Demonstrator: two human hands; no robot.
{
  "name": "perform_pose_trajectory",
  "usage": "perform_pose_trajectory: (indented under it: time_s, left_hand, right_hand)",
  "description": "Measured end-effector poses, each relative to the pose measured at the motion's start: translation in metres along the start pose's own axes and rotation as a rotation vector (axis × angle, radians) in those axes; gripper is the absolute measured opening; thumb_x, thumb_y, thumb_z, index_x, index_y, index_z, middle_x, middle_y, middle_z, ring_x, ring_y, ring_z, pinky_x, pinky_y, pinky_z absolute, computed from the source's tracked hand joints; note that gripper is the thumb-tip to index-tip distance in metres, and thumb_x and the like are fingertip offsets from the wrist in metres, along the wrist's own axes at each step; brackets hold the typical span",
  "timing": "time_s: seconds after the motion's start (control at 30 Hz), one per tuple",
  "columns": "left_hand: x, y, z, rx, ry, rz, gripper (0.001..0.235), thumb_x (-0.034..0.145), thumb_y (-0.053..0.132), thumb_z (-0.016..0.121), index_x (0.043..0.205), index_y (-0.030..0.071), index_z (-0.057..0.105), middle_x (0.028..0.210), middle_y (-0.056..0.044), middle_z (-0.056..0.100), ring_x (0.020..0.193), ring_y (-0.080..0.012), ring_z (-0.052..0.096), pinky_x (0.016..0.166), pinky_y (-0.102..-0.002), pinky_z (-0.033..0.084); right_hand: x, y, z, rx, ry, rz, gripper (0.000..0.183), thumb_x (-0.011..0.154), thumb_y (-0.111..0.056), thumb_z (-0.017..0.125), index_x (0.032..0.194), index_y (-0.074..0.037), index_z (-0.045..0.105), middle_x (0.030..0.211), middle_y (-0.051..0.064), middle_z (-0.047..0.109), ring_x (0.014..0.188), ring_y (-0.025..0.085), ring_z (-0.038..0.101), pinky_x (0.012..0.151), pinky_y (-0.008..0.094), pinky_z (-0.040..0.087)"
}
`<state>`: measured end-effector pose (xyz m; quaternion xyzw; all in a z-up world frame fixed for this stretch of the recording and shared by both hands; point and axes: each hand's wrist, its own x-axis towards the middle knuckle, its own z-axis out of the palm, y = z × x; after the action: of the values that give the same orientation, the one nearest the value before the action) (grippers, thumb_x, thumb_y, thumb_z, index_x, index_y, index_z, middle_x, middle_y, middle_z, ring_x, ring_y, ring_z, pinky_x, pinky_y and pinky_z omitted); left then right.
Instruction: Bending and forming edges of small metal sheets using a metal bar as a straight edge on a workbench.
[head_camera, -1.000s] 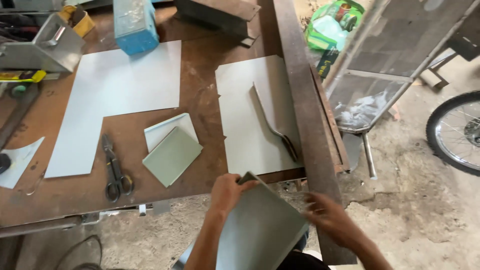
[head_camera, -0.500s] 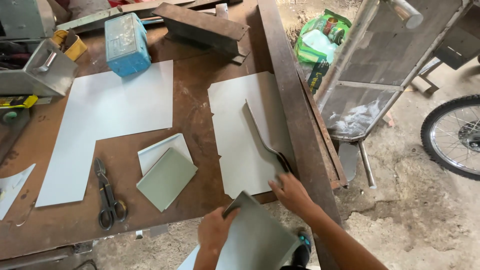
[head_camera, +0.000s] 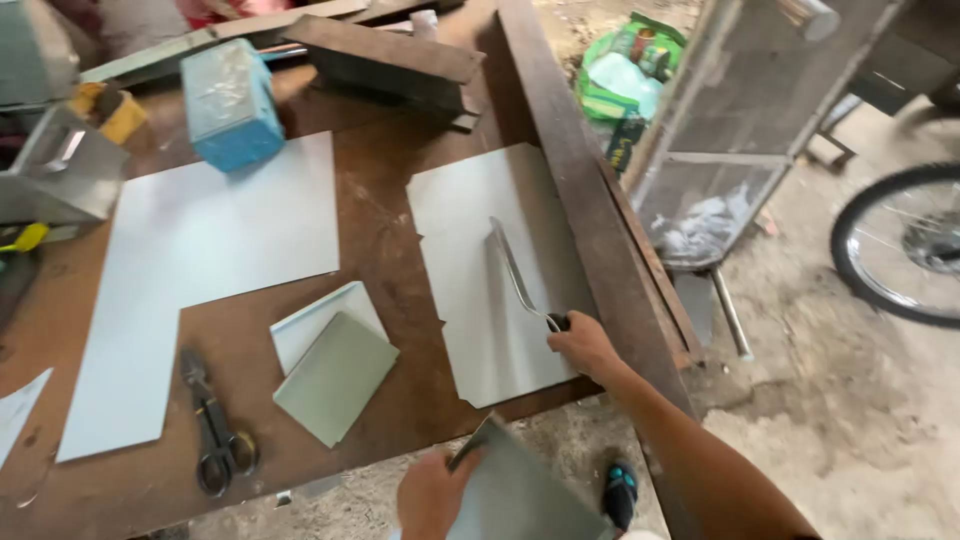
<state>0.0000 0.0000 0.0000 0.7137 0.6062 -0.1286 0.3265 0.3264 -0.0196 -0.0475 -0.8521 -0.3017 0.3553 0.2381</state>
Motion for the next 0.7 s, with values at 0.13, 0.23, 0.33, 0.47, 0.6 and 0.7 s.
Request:
perform_pose_trajectory:
  time_s: [0.13,0.23,0.33,0.47,0.6,0.7]
  left_hand:
    - [0.004,0.078,-0.007,-0.010,0.061,0.323,0.061,0.085,0.068,0.061,0.091,0.009,0.076,0.082,-0.017,0.074,0.081,-0.0382,0.072,0.074,-0.050,0.056]
    - [0.015,0.138,-0.003,0.110,-0.018,0.447,0.067,0.089,0.071,0.057,0.087,0.007,0.074,0.081,-0.017,0.074,0.081,-0.0367,0.073,0.075,-0.049,0.057]
    - [0.033,0.189,0.019,0.195,-0.068,0.515,0.072,0.088,0.075,0.056,0.090,0.005,0.072,0.083,-0.017,0.074,0.083,-0.0362,0.074,0.076,-0.048,0.058]
    - [0.070,0.228,0.063,0.251,0.069,0.577,0.077,0.083,0.080,0.060,0.099,0.005,0.068,0.095,-0.019,0.074,0.092,-0.0380,0.073,0.078,-0.049,0.058]
    - [0.064,0.242,0.070,0.296,0.146,0.530,0.080,0.079,0.081,0.064,0.104,0.005,0.063,0.098,-0.019,0.074,0.095,-0.0381,0.073,0.080,-0.049,0.058]
    - [0.056,0.242,0.077,0.270,0.214,0.496,0.079,0.076,0.078,0.069,0.105,0.005,0.058,0.099,-0.019,0.074,0.094,-0.0379,0.073,0.079,-0.049,0.059]
  right_hand:
    - [-0.112,0.044,-0.052,0.044,0.125,-0.064,0.035,0.082,-0.021,0.072,0.107,-0.001,0.059,0.094,0.020,0.068,0.087,0.034,0.067,0.077,0.047,0.053]
    - [-0.199,0.086,-0.090,0.124,0.215,-0.027,0.040,0.079,-0.021,0.075,0.111,-0.003,0.062,0.091,0.017,0.074,0.082,0.028,0.072,0.073,0.044,0.056]
    - [-0.262,0.133,-0.104,0.169,0.322,0.081,0.042,0.080,-0.027,0.076,0.114,-0.005,0.067,0.089,0.015,0.079,0.080,0.025,0.077,0.071,0.040,0.059]
    - [-0.318,0.197,-0.091,0.136,0.315,0.492,0.042,0.095,-0.043,0.073,0.114,-0.006,0.075,0.087,0.017,0.076,0.082,0.029,0.074,0.075,0.042,0.061]
    - [-0.344,0.301,-0.035,0.214,0.388,0.498,0.043,0.090,-0.045,0.075,0.115,-0.010,0.077,0.087,0.016,0.077,0.084,0.027,0.076,0.079,0.039,0.061]
    - [-0.358,0.320,-0.019,0.255,0.318,0.474,0.044,0.086,-0.048,0.077,0.114,-0.014,0.075,0.086,0.013,0.079,0.083,0.025,0.077,0.077,0.038,0.063]
